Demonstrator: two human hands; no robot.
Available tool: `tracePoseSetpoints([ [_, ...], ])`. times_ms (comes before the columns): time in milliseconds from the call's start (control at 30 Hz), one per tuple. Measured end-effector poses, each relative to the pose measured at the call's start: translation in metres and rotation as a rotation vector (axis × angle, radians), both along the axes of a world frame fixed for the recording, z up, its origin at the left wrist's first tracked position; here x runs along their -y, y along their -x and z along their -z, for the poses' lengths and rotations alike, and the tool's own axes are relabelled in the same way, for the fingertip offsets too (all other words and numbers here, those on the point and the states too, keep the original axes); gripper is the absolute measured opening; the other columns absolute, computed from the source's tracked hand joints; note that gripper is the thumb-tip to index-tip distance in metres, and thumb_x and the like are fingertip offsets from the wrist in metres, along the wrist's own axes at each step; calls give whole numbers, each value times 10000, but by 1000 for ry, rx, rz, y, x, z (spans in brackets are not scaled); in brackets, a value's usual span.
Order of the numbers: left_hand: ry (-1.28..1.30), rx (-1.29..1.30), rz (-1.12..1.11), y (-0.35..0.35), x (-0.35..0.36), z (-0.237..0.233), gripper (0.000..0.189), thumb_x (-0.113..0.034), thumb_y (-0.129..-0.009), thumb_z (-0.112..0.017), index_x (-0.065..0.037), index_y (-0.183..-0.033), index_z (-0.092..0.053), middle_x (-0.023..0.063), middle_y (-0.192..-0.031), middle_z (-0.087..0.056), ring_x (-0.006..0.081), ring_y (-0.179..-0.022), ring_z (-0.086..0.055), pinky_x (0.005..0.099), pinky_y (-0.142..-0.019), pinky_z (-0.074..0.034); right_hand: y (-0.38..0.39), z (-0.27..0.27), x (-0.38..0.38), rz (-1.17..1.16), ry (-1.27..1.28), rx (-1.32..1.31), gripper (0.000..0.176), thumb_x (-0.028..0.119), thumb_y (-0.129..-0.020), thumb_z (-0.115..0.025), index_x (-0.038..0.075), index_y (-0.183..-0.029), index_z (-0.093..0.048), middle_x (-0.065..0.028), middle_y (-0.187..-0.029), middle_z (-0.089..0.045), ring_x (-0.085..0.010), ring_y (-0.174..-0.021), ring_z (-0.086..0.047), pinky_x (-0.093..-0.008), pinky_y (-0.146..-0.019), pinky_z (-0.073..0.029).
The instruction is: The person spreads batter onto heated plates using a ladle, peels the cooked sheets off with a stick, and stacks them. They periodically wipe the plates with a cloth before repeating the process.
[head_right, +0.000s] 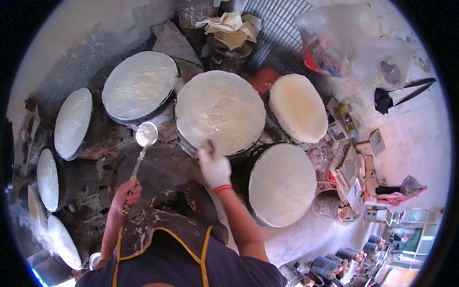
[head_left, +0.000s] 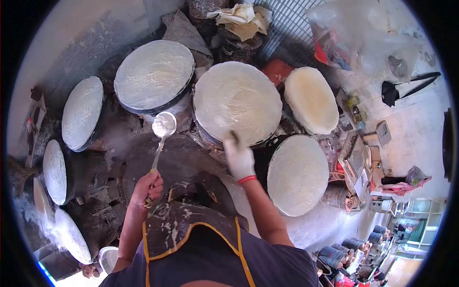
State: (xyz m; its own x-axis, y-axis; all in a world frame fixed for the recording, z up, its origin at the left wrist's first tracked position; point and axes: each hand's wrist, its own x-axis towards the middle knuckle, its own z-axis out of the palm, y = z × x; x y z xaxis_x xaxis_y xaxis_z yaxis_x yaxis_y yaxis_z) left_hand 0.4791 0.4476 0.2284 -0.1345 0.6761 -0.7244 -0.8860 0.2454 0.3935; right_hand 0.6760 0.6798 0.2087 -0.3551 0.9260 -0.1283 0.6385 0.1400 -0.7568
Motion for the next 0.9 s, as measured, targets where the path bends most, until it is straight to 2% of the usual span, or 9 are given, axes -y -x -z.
tracePoseSetpoints([
  [100, 21, -9, -3, -1, 10, 19, 244, -334, -951, -485, -104, -869, -460, -30, -665, -401, 11, -420, -299, 161, -342, -233, 52, -9, 59, -323, 199, -65, 516, 340, -892, -463, 82, -1330, -374, -244, -837, -633, -413, -788, -623, -499, -688, -493],
  [167, 8, -11, 36, -4, 16, 29, 282, -378, -946, -483, -104, -878, -467, -26, -674, -415, 13, -416, -298, 163, -341, -230, 74, 21, 98, -421, -266, -234, 550, 291, -867, -501, 63, -1341, -341, -275, -1071, -576, -409, -776, -623, -492, -686, -502],
  [233, 84, -100, 1, -5, 19, 39, 370, -476, -930, -473, -110, -879, -488, -23, -663, -450, 20, -396, -309, 171, -335, -220, 75, -33, 116, -571, 42, -33, 575, 238, -843, -533, 84, -1354, -321, -289, -1107, -539, -404, -784, -622, -481, -674, -504],
  [367, 30, -123, 65, -5, 32, 52, 366, -472, -929, -478, -119, -837, -507, -30, -619, -468, 36, -372, -331, 188, -329, -221, 71, -28, 147, -713, 36, -185, 652, 212, -808, -565, 129, -1387, -275, -318, -1030, -542, -421, -715, -610, -489, -608, -490],
  [533, 87, -198, 98, 2, 49, 75, 238, -339, -936, -496, -118, -848, -508, -38, -633, -482, 43, -370, -331, 198, -329, -240, 31, -38, 111, -949, 369, -355, 481, 210, -782, -517, 73, -1243, -527, -166, -1139, -597, -332, -997, -594, -392, -885, -455],
  [567, 86, -198, 105, 3, 51, 70, 238, -339, -936, -496, -118, -848, -508, -38, -633, -482, 43, -370, -331, 198, -329, -240, 26, -8, 106, -898, 216, -378, 468, 223, -791, -520, 71, -1233, -544, -131, -1106, -625, -263, -923, -629, -363, -842, -481],
  [633, 109, -66, 34, 4, 56, 60, 217, -318, -929, -521, -115, -854, -505, -23, -671, -505, 46, -380, -340, 193, -338, -259, 2, -16, 74, -593, 596, -400, 474, 275, -786, -554, 12, -1181, -570, -160, -1018, -650, -225, -874, -636, -336, -795, -490],
  [700, 53, -57, -16, 2, 59, 56, 200, -291, -926, -533, -109, -848, -509, -13, -704, -527, 37, -393, -357, 183, -348, -289, -23, 10, 34, -288, 394, -272, 422, 255, -795, -582, 2, -1133, -597, -138, -876, -670, -199, -804, -635, -321, -738, -496],
  [900, 149, -31, -270, -18, 59, 37, 179, -252, -929, -532, -89, -855, -523, 5, -704, -555, 22, -389, -373, 154, -326, -320, -111, 84, -139, 453, -29, -319, 371, 240, -792, -605, 11, -1083, -634, -153, -1007, -669, -248, -943, -635, -325, -857, -470],
])
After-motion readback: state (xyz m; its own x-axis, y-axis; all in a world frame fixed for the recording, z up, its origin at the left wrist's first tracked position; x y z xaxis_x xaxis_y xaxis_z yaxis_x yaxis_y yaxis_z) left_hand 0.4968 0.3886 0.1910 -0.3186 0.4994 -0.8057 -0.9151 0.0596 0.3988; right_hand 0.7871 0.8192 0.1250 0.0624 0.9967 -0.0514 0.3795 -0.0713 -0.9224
